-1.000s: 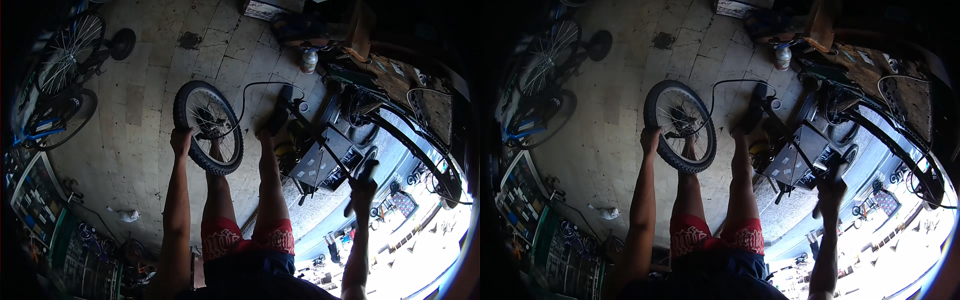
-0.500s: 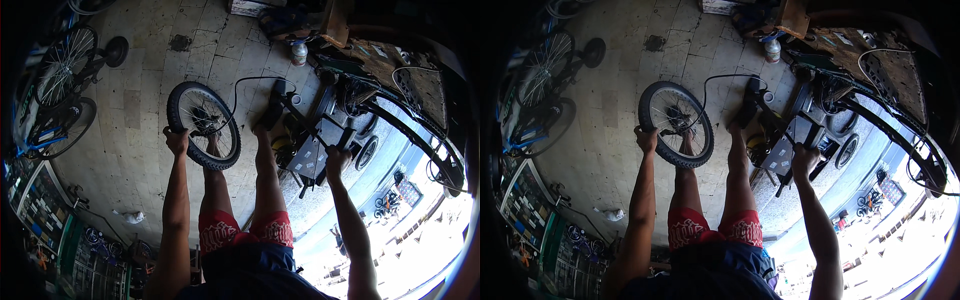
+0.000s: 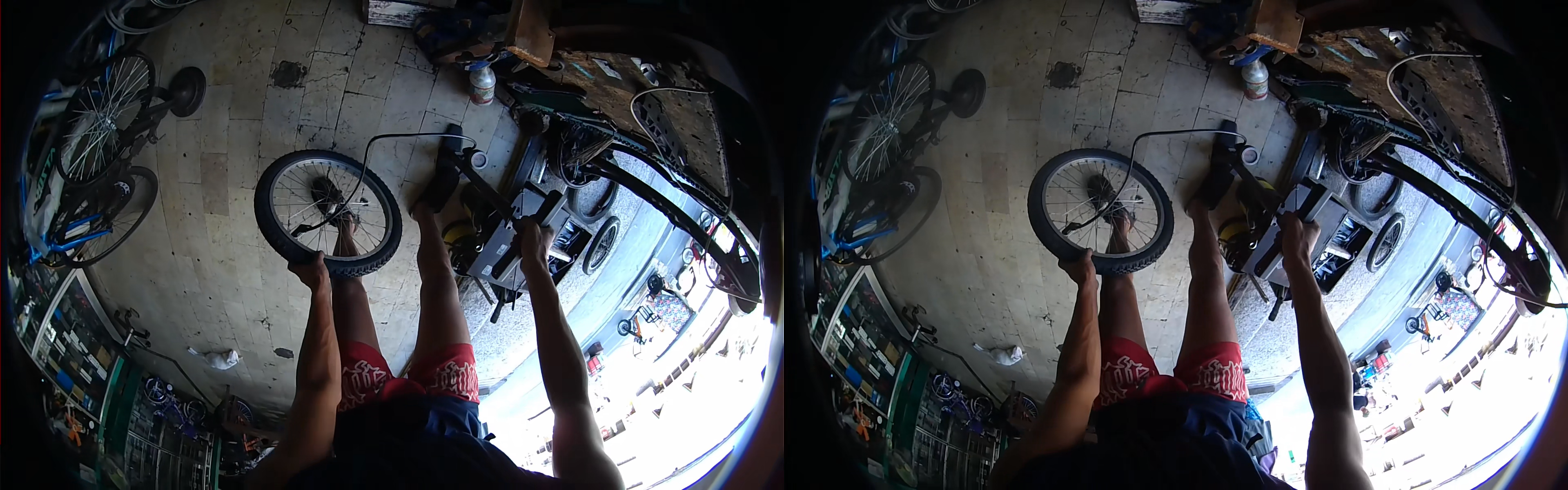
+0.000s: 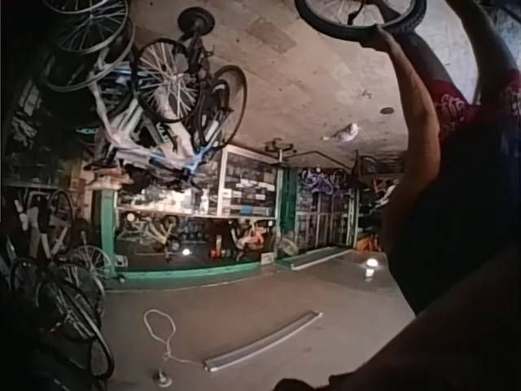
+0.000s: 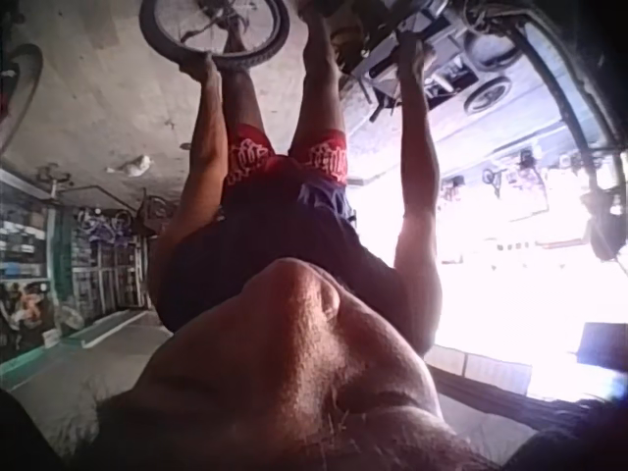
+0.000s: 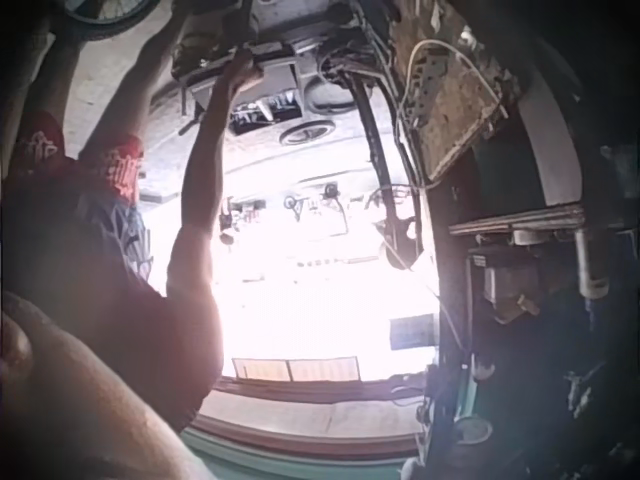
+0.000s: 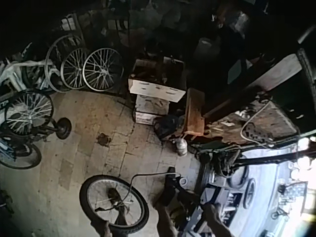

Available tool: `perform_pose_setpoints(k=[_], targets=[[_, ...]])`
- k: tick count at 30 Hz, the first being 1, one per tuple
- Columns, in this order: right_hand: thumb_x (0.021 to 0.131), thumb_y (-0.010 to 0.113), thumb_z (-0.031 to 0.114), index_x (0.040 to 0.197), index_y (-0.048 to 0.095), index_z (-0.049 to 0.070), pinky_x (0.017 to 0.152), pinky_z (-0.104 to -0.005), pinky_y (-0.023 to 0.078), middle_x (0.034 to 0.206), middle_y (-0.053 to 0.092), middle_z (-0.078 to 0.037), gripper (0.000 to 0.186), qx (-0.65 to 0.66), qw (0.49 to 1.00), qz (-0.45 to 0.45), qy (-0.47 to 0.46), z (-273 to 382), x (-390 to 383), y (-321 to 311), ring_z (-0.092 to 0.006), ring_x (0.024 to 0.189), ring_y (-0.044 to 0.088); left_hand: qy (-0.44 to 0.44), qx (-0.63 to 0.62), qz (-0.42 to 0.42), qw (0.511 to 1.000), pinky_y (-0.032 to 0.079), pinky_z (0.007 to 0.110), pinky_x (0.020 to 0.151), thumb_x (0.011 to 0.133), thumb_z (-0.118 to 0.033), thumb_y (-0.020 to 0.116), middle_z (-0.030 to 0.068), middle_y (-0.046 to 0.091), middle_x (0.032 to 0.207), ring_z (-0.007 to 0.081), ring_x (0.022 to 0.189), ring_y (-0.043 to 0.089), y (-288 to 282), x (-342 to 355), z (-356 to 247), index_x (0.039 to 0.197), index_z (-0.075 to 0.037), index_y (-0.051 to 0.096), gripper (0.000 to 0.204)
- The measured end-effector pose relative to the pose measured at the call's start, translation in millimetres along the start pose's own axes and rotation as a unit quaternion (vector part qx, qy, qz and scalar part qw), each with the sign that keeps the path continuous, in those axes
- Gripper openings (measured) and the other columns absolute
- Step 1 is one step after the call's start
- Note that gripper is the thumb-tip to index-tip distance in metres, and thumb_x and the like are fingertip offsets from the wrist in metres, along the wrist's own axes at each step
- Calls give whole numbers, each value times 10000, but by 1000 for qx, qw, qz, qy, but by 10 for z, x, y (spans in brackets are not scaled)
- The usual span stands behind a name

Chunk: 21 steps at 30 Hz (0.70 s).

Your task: Inflating and repairing bicycle wheels at a repair station.

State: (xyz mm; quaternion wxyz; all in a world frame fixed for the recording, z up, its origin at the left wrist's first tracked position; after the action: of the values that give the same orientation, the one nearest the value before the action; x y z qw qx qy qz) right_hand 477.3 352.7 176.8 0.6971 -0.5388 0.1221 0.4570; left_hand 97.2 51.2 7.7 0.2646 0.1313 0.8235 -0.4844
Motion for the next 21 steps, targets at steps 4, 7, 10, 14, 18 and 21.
perform_pose_setpoints(k=[4,7,10,14,18,21], targets=[[775,654,124,745,583,51,430,-304,388,584,524,-29,107,-139,982,49,-117,303,-637,-563,-140,444,432,-66,-106,44,991,550,378,803,738,-91,759,203,611,1094,312,883,645,-163,258,149,1226,50,473,583],[769,701,25,780,587,54,420,-286,383,587,536,-19,118,-141,982,56,-114,756,-1171,-1238,-121,442,439,-155,-161,105,969,555,362,759,752,-50,749,182,632,1044,275,835,640,-242,310,192,1183,58,512,503],[754,706,18,785,587,49,412,-274,383,592,552,-31,127,-207,971,16,-120,1025,-1487,-1540,-121,440,456,-201,-167,129,957,560,345,715,766,-10,738,160,653,995,239,787,635,-261,313,203,1140,66,551,425],[727,692,50,739,592,30,416,-324,405,574,571,-71,102,-238,959,10,-156,870,-1274,-1161,-151,433,472,-186,-194,97,958,562,359,686,764,-1,734,149,655,983,238,768,635,-210,342,231,1117,62,577,391],[703,679,126,686,605,8,436,-373,404,557,573,-95,140,-199,963,-50,-175,373,-751,-558,-207,424,462,-188,-201,93,957,561,362,667,764,3,732,142,656,973,239,757,634,-146,414,265,1113,61,583,384],[713,657,160,696,612,-1,474,-386,422,567,573,-104,167,-186,969,-85,-140,95,-470,-259,-222,444,467,-189,-197,89,958,560,361,659,763,4,732,138,657,968,242,753,633,-148,450,231,1117,60,581,388]])
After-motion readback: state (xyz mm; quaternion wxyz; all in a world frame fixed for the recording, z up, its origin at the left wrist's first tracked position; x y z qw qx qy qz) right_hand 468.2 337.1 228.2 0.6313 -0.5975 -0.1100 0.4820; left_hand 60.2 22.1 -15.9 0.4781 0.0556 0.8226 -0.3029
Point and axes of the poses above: each hand's wrist, its own x-axis towards the middle knuckle, its own y-axis out of the palm, z = x × y, the point moved 1 cm from there along x, towards the middle knuckle
